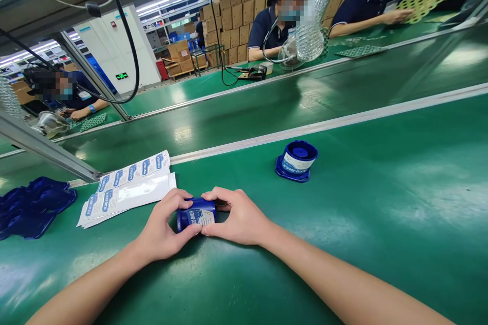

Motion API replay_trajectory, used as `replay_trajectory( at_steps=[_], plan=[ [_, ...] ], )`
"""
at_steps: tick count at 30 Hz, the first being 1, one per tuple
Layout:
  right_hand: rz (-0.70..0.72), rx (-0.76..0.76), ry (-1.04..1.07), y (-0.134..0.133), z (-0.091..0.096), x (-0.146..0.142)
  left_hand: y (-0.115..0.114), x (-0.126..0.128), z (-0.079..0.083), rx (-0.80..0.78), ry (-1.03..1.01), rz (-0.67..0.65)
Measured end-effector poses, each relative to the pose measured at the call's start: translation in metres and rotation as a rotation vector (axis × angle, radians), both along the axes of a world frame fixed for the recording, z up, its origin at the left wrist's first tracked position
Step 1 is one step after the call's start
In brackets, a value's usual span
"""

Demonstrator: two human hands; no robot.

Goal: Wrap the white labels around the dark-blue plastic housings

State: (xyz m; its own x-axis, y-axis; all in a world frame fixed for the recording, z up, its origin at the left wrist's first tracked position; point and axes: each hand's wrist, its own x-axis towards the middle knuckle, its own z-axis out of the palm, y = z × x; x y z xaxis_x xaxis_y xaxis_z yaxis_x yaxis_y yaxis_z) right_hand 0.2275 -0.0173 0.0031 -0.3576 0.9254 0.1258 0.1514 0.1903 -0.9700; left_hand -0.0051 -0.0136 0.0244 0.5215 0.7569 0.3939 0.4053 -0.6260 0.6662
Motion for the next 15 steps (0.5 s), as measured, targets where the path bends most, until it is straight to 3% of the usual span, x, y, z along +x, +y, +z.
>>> replay_trajectory(
  at_steps=[15],
  plan=[
    [-0.013, -0.047, 0.043, -0.0006, -0.0025, 0.0015, -0.0025, 0.0007, -0.0015, 0.014, -0.014, 0.010]
  ],
)
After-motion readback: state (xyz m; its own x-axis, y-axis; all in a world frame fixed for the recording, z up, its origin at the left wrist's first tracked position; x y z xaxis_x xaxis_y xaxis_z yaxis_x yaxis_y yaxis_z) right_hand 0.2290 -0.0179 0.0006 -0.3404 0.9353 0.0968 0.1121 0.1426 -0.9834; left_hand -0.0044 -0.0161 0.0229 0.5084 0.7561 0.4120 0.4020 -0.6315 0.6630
